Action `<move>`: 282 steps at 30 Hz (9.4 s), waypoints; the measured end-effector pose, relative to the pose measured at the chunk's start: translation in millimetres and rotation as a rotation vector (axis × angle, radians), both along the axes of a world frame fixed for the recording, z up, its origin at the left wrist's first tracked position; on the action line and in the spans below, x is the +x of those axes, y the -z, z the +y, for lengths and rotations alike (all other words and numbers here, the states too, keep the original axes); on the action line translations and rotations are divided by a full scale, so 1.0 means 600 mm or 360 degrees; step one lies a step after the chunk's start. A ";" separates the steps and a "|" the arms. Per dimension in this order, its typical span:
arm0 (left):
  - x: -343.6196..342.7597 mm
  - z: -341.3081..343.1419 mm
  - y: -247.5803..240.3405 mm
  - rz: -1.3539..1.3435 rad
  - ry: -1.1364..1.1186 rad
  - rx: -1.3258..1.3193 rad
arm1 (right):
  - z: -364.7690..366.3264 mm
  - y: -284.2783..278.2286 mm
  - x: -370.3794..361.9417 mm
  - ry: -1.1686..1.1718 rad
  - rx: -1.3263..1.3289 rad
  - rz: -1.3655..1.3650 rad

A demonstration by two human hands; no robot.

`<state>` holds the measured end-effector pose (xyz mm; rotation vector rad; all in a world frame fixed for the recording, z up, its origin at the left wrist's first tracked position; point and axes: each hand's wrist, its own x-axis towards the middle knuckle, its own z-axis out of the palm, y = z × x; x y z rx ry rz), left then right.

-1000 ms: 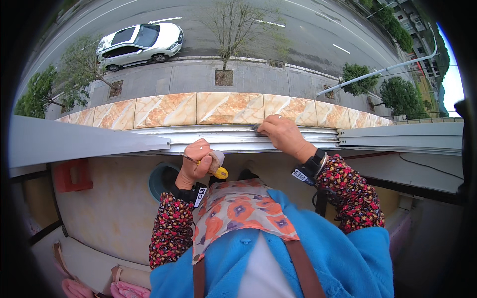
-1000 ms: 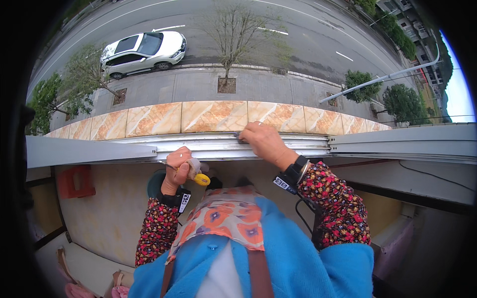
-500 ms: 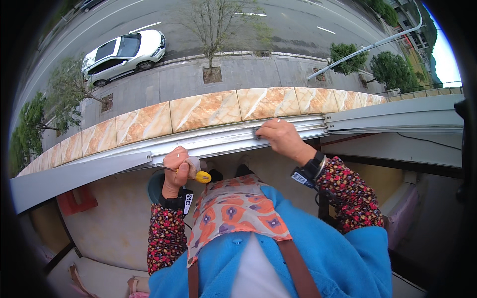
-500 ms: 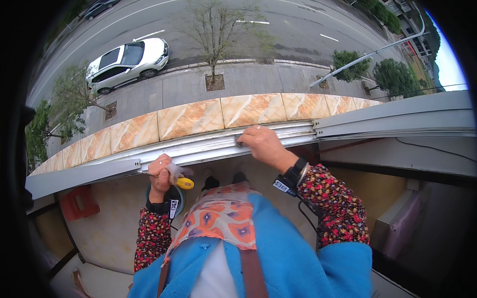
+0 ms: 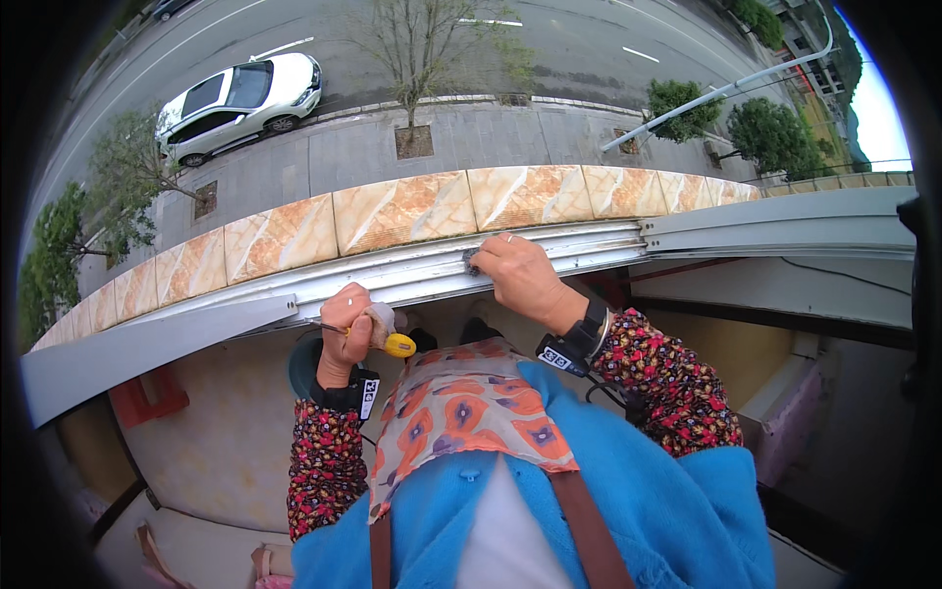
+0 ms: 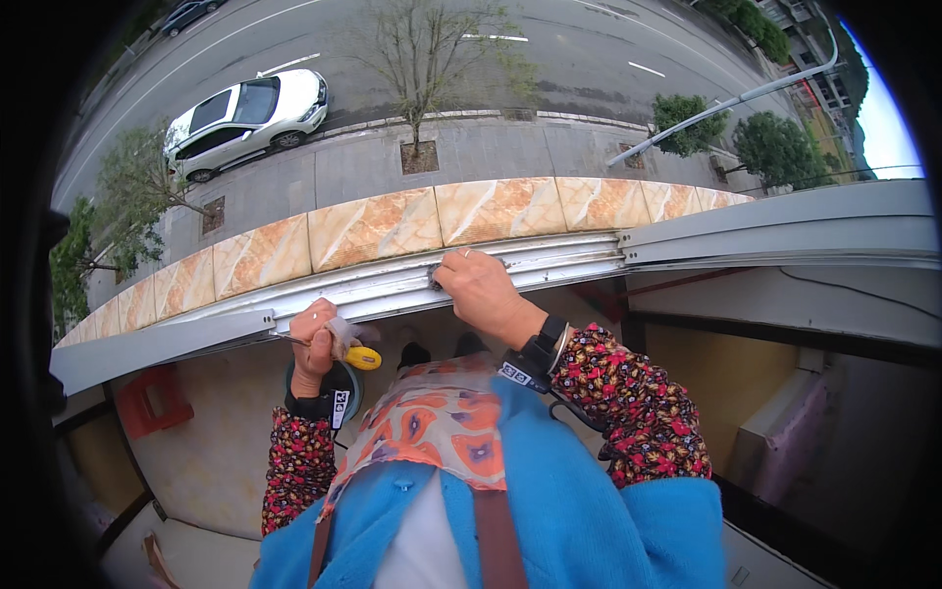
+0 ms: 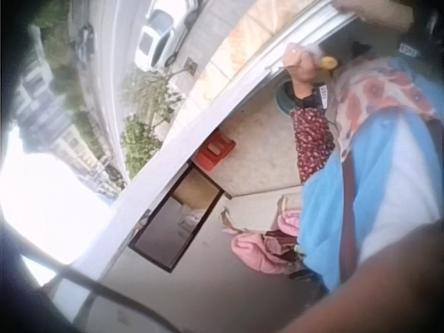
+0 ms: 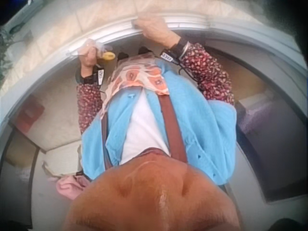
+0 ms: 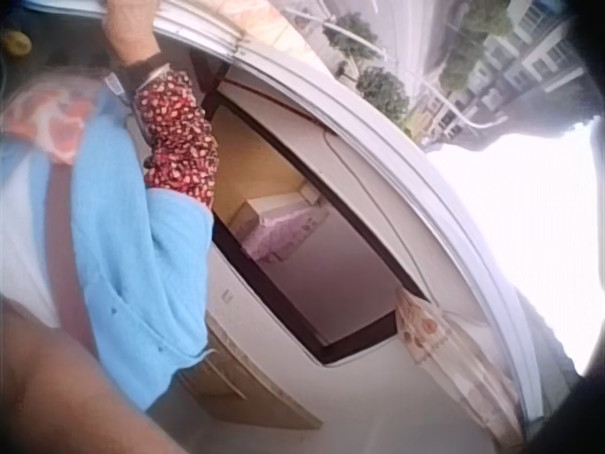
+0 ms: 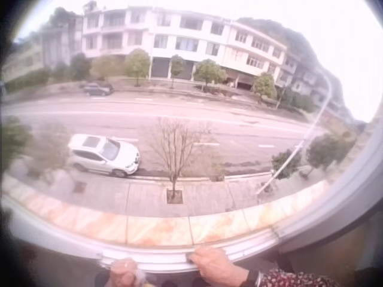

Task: The person cleans the window frame using a cloth and a screwdriver. They repeatedly dip the cloth into a bucket of water, wring it out, and wipe the frame while using the screwdriver to scrape or loosen debris from the frame's grooves.

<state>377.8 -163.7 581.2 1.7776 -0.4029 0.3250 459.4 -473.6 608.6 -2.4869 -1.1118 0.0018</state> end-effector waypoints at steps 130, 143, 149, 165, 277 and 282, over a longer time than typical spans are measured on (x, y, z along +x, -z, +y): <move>-0.096 -0.090 0.039 -0.0040 -0.0138 -0.0047 | -0.033 -0.008 -0.011 -0.0251 -0.0134 -0.0130; -0.061 -0.121 0.055 -0.0004 -0.0012 -0.0082 | -0.244 -0.040 0.021 0.0228 -0.0348 -0.0058; -0.084 -0.100 0.063 0.0006 -0.0139 -0.0081 | -0.043 0.004 -0.001 -0.0084 -0.0026 0.0003; -0.133 -0.030 0.098 0.0094 -0.0257 0.0021 | 0.195 0.083 -0.038 -0.0502 0.0199 -0.0116; -0.005 -0.034 0.056 -0.0023 0.0469 -0.0137 | -0.189 0.013 0.069 0.0874 -0.0461 -0.0494; -0.007 -0.035 0.056 0.0006 0.0480 -0.0112 | -0.010 0.030 0.028 0.0606 -0.0126 -0.0593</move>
